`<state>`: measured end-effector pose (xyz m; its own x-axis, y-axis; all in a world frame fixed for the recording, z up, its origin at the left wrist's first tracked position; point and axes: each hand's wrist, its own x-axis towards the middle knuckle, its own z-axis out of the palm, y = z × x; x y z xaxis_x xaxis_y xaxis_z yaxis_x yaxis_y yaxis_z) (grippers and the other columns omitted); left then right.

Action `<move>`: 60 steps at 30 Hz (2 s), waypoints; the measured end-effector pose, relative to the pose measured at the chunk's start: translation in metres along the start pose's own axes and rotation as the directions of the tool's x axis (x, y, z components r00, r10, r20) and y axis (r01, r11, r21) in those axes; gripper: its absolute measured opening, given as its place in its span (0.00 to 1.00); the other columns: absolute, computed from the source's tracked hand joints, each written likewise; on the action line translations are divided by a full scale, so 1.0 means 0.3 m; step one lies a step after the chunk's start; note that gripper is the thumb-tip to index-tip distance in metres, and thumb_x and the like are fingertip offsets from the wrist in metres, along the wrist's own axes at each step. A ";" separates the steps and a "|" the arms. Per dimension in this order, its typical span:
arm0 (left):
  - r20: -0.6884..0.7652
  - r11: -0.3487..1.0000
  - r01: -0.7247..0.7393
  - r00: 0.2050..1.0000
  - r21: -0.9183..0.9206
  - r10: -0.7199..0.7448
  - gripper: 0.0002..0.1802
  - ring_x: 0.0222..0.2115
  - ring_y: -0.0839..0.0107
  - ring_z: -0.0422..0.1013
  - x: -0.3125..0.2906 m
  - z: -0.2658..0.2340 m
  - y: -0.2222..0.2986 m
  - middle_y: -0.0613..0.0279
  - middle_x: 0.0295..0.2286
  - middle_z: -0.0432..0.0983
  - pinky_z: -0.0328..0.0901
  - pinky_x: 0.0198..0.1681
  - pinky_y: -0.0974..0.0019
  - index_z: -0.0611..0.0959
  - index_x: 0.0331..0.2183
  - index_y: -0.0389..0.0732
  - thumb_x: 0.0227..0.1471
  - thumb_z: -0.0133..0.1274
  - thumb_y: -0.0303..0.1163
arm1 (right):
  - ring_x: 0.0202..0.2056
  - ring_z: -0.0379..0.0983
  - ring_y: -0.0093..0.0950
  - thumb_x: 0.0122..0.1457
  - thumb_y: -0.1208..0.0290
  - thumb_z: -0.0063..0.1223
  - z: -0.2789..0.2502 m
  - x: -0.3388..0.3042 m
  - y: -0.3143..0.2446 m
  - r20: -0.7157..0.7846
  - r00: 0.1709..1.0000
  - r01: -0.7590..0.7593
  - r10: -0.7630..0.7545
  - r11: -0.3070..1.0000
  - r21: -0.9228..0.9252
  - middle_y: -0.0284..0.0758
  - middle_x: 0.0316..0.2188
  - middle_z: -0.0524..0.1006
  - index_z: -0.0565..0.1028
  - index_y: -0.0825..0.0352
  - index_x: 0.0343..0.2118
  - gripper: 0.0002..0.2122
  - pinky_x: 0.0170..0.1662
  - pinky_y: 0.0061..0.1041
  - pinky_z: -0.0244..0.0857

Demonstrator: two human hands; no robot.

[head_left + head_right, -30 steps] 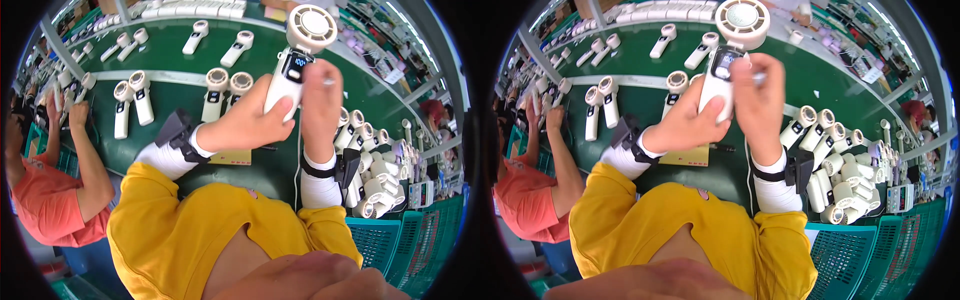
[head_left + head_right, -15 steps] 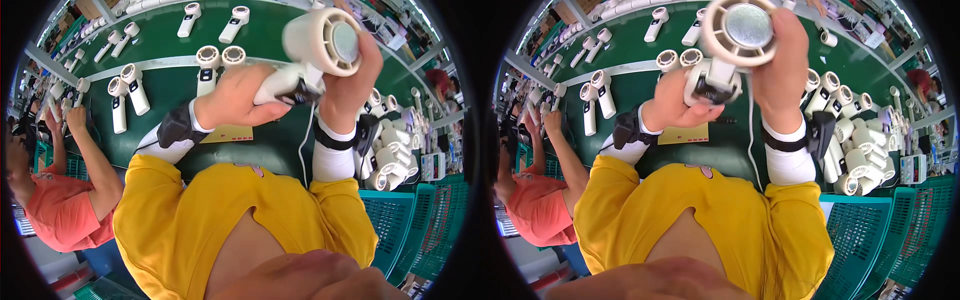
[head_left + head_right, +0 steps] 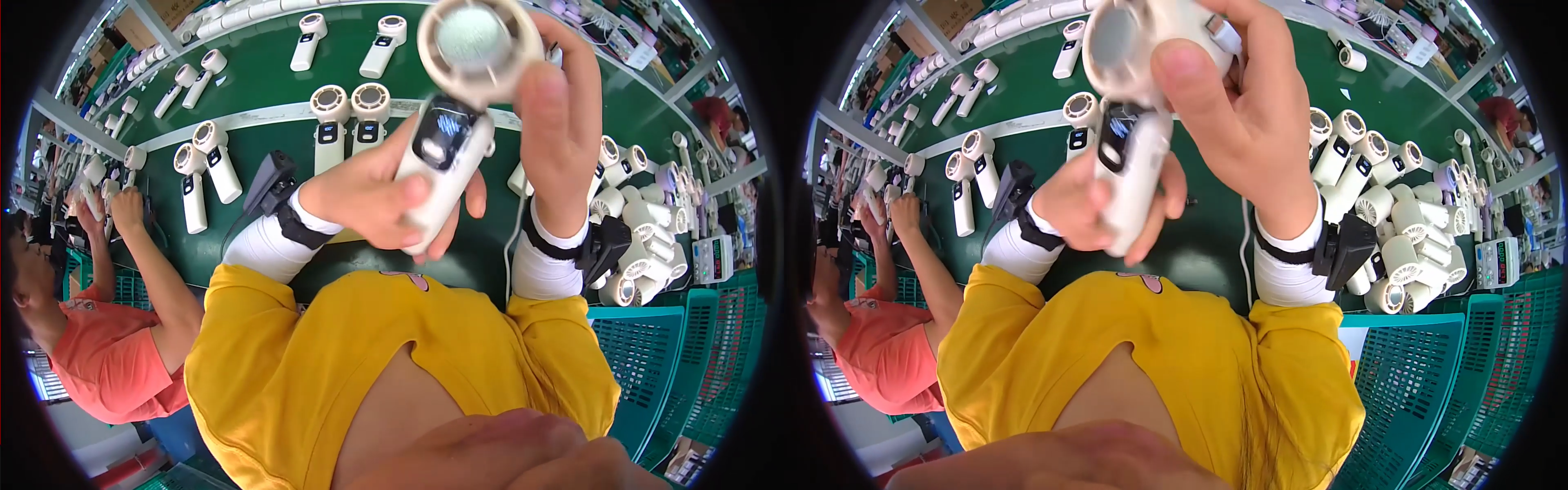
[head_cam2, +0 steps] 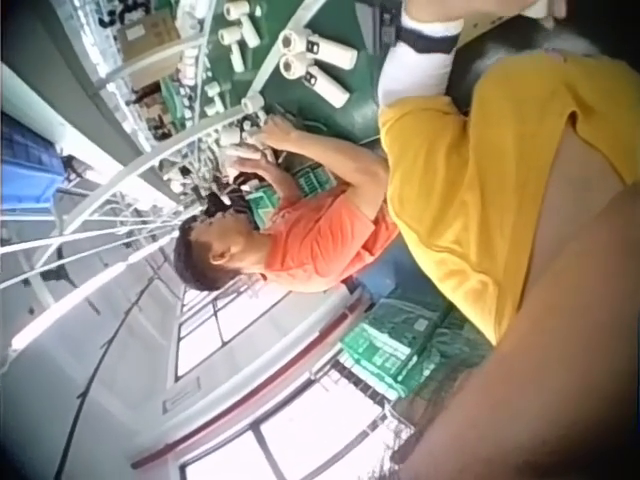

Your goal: The person tests handheld fans by pressing their buttons, plugging a charging cable into their ports, and then unplugging them before placing them back on the table.

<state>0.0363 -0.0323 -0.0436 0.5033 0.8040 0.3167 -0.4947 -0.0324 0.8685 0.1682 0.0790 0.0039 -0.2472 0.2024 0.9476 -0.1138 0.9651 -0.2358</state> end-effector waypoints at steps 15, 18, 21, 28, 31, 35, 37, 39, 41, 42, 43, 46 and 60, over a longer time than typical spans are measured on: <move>0.036 0.402 -0.418 0.728 0.815 0.685 0.31 0.24 0.72 0.61 -0.222 0.238 0.274 0.63 0.33 0.62 0.59 0.28 0.67 0.61 0.43 0.39 0.42 0.52 0.45 | 0.17 0.54 0.12 0.54 0.68 0.46 -0.095 0.002 -0.092 0.362 0.891 -0.380 0.276 0.888 0.258 0.27 0.18 0.64 0.66 0.70 0.37 0.12 0.21 0.11 0.49; 0.134 0.078 -0.321 0.589 0.944 0.797 0.30 0.25 0.73 0.60 -0.244 0.314 0.196 0.64 0.32 0.62 0.58 0.28 0.67 0.61 0.43 0.41 0.41 0.53 0.45 | 0.17 0.55 0.13 0.54 0.68 0.46 -0.051 -0.004 -0.091 0.396 0.873 -0.400 0.287 0.884 0.243 0.28 0.18 0.64 0.66 0.70 0.36 0.11 0.20 0.13 0.50; 0.367 -0.204 -0.353 0.491 0.913 0.790 0.29 0.25 0.74 0.60 -0.245 0.286 0.155 0.63 0.32 0.62 0.56 0.28 0.67 0.62 0.42 0.41 0.41 0.52 0.44 | 0.17 0.56 0.16 0.54 0.69 0.46 -0.030 -0.017 -0.088 0.368 0.876 -0.411 0.312 0.882 0.231 0.30 0.18 0.65 0.66 0.70 0.35 0.10 0.20 0.15 0.52; -0.150 0.316 -0.600 0.311 0.735 0.939 0.26 0.27 0.69 0.62 -0.260 0.273 0.196 0.63 0.31 0.63 0.57 0.38 0.63 0.64 0.40 0.42 0.41 0.50 0.44 | 0.26 0.60 0.18 0.58 0.71 0.37 -0.075 0.002 -0.128 0.451 0.867 -0.276 0.213 0.958 0.079 0.31 0.25 0.66 0.67 0.73 0.36 0.10 0.30 0.13 0.55; -0.122 0.303 -0.702 0.297 0.644 0.947 0.25 0.29 0.67 0.64 -0.234 0.290 0.169 0.63 0.32 0.63 0.57 0.43 0.61 0.63 0.41 0.42 0.42 0.49 0.42 | 0.27 0.60 0.18 0.58 0.71 0.37 -0.074 0.003 -0.136 0.486 0.847 -0.286 0.216 0.956 0.072 0.32 0.25 0.66 0.67 0.73 0.35 0.10 0.30 0.13 0.55; 0.302 -0.161 -0.625 0.125 0.764 0.945 0.28 0.30 0.66 0.66 -0.195 0.266 0.119 0.59 0.37 0.61 0.61 0.42 0.60 0.60 0.43 0.37 0.43 0.48 0.41 | 0.22 0.60 0.25 0.56 0.72 0.40 -0.044 0.001 -0.127 0.464 0.878 -0.202 0.115 0.969 0.143 0.35 0.21 0.65 0.67 0.72 0.32 0.08 0.26 0.18 0.55; 0.493 -0.373 -0.553 0.078 0.744 0.867 0.30 0.30 0.65 0.66 -0.181 0.248 0.120 0.57 0.39 0.60 0.62 0.40 0.59 0.58 0.44 0.35 0.43 0.48 0.41 | 0.20 0.60 0.28 0.55 0.72 0.41 -0.038 -0.017 -0.119 0.435 0.896 -0.170 0.087 0.973 0.155 0.36 0.19 0.64 0.67 0.71 0.31 0.07 0.24 0.21 0.55; -0.348 0.610 -0.425 0.546 0.669 0.762 0.27 0.29 0.60 0.67 -0.180 0.265 0.167 0.52 0.37 0.61 0.67 0.35 0.57 0.59 0.42 0.31 0.47 0.42 0.41 | 0.21 0.60 0.21 0.56 0.70 0.39 -0.035 -0.025 -0.138 0.505 0.841 -0.322 0.195 0.930 0.176 0.32 0.20 0.65 0.68 0.71 0.28 0.09 0.24 0.17 0.53; -0.514 0.867 -0.376 0.699 0.328 0.497 0.22 0.27 0.56 0.67 -0.154 0.203 0.229 0.46 0.33 0.63 0.68 0.25 0.61 0.60 0.41 0.28 0.50 0.35 0.37 | 0.22 0.59 0.18 0.57 0.69 0.38 -0.038 -0.006 -0.171 0.552 0.806 -0.382 0.214 0.900 0.209 0.31 0.20 0.66 0.68 0.72 0.27 0.10 0.25 0.15 0.53; -0.554 0.897 -0.275 0.712 0.346 0.431 0.21 0.24 0.56 0.67 -0.111 0.173 0.219 0.45 0.31 0.64 0.67 0.23 0.62 0.60 0.42 0.28 0.51 0.32 0.35 | 0.20 0.60 0.21 0.57 0.70 0.38 -0.040 -0.010 -0.167 0.563 0.789 -0.420 0.245 0.884 0.204 0.32 0.18 0.66 0.68 0.71 0.26 0.10 0.24 0.17 0.54; -0.594 0.917 -0.171 0.716 0.360 0.366 0.20 0.21 0.56 0.67 -0.064 0.155 0.201 0.44 0.28 0.66 0.66 0.21 0.63 0.60 0.42 0.28 0.51 0.30 0.33 | 0.19 0.61 0.24 0.56 0.70 0.39 -0.041 -0.013 -0.161 0.574 0.771 -0.457 0.274 0.866 0.201 0.33 0.16 0.65 0.68 0.70 0.25 0.09 0.24 0.20 0.55; -0.574 0.965 -0.046 0.796 0.259 0.192 0.16 0.18 0.63 0.68 -0.024 0.152 0.201 0.50 0.25 0.68 0.66 0.19 0.67 0.61 0.41 0.29 0.49 0.33 0.28 | 0.18 0.63 0.27 0.56 0.70 0.40 -0.037 -0.004 -0.165 0.590 0.767 -0.484 0.252 0.830 0.276 0.34 0.14 0.65 0.68 0.69 0.24 0.09 0.23 0.22 0.56; -0.176 0.986 -0.080 0.979 0.145 0.105 0.24 0.14 0.62 0.68 -0.021 0.055 0.158 0.45 0.27 0.69 0.63 0.16 0.68 0.56 0.45 0.31 0.49 0.37 0.36 | 0.16 0.63 0.32 0.54 0.71 0.41 -0.093 0.017 -0.159 0.685 0.709 -0.351 0.167 0.926 0.138 0.35 0.14 0.67 0.69 0.67 0.20 0.09 0.20 0.24 0.56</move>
<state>0.0213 -0.0486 0.0018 0.3165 0.8879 0.3339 -0.4255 -0.1817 0.8865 0.1993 0.0388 0.0259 -0.8534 0.1909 0.4850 -0.1512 0.7998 -0.5809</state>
